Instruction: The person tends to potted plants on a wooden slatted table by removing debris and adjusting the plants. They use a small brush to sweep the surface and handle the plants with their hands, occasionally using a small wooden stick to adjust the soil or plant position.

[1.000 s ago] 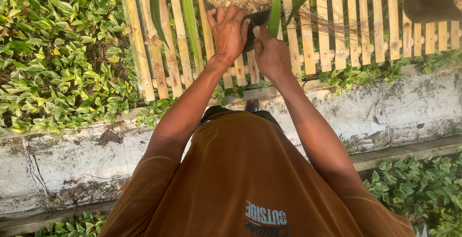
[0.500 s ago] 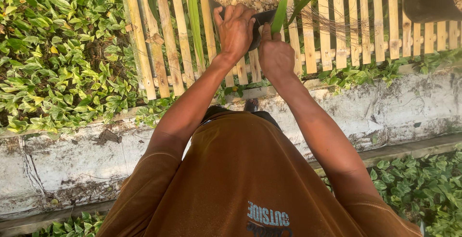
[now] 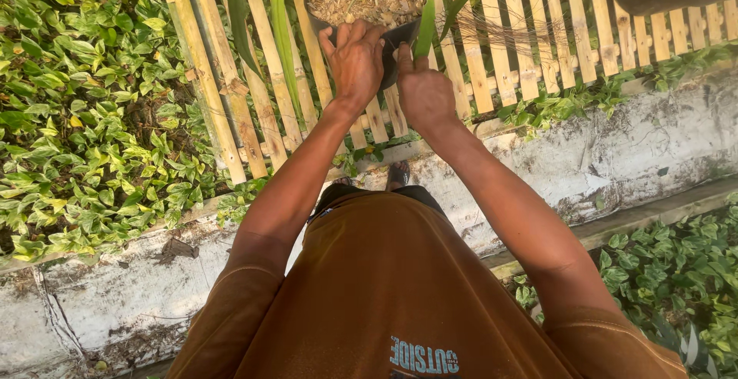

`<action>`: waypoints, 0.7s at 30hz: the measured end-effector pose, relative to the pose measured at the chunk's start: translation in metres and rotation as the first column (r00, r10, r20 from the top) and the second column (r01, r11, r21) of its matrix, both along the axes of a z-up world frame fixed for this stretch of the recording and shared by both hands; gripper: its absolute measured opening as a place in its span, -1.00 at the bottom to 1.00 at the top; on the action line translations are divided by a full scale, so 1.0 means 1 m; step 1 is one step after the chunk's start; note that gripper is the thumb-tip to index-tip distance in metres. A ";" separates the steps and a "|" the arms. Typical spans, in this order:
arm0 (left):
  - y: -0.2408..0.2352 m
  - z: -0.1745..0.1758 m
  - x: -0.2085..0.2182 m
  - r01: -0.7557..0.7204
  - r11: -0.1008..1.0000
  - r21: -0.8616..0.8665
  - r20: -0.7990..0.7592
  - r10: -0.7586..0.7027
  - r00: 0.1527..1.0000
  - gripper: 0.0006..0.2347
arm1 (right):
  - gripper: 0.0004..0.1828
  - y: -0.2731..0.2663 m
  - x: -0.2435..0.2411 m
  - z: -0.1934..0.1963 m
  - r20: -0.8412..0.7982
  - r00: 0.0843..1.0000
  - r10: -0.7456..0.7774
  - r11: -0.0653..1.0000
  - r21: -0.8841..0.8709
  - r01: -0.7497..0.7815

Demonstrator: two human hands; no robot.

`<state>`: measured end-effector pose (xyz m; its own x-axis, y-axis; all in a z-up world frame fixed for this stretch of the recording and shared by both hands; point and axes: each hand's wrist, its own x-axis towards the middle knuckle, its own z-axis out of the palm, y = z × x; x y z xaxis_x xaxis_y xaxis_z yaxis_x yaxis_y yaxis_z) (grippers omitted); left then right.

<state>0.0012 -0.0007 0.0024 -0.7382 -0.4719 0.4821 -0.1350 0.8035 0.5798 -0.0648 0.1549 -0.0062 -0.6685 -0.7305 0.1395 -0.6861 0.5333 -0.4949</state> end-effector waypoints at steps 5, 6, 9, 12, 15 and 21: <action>-0.004 -0.001 -0.004 0.019 0.999 0.048 0.038 -0.021 0.999 -0.83 | -0.47 -0.006 -0.022 0.000 0.714 0.690 -0.119 0.944 -0.134 0.301; -0.002 -0.004 0.000 0.022 0.997 0.070 0.045 -0.025 0.999 -0.83 | -0.43 -0.004 -0.023 -0.003 0.962 0.270 -0.045 0.867 -0.097 0.488; -0.006 -0.002 -0.005 0.036 0.999 0.040 0.028 -0.037 0.999 -0.82 | -0.55 -0.009 -0.027 -0.007 0.645 0.762 -0.059 0.926 -0.250 0.284; -0.005 -0.004 -0.007 0.064 0.998 0.013 -0.014 -0.064 0.998 -0.81 | -0.64 0.001 -0.009 -0.013 0.136 0.991 -0.012 0.970 -0.240 0.045; -0.006 -0.005 -0.006 0.081 0.997 0.012 -0.006 -0.081 0.997 -0.81 | -0.60 0.006 0.003 -0.011 0.068 0.996 -0.051 0.989 -0.135 0.060; -0.005 -0.001 -0.007 0.075 0.996 0.044 -0.006 -0.074 0.997 -0.80 | -0.60 0.000 -0.017 0.000 0.785 0.613 -0.085 0.904 -0.199 0.380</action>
<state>-0.0061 -0.0054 0.0009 -0.7699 -0.4365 0.4654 -0.0728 0.7847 0.6156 -0.0817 0.1554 -0.0061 -0.7838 -0.5448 -0.2981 0.1247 0.3322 -0.9349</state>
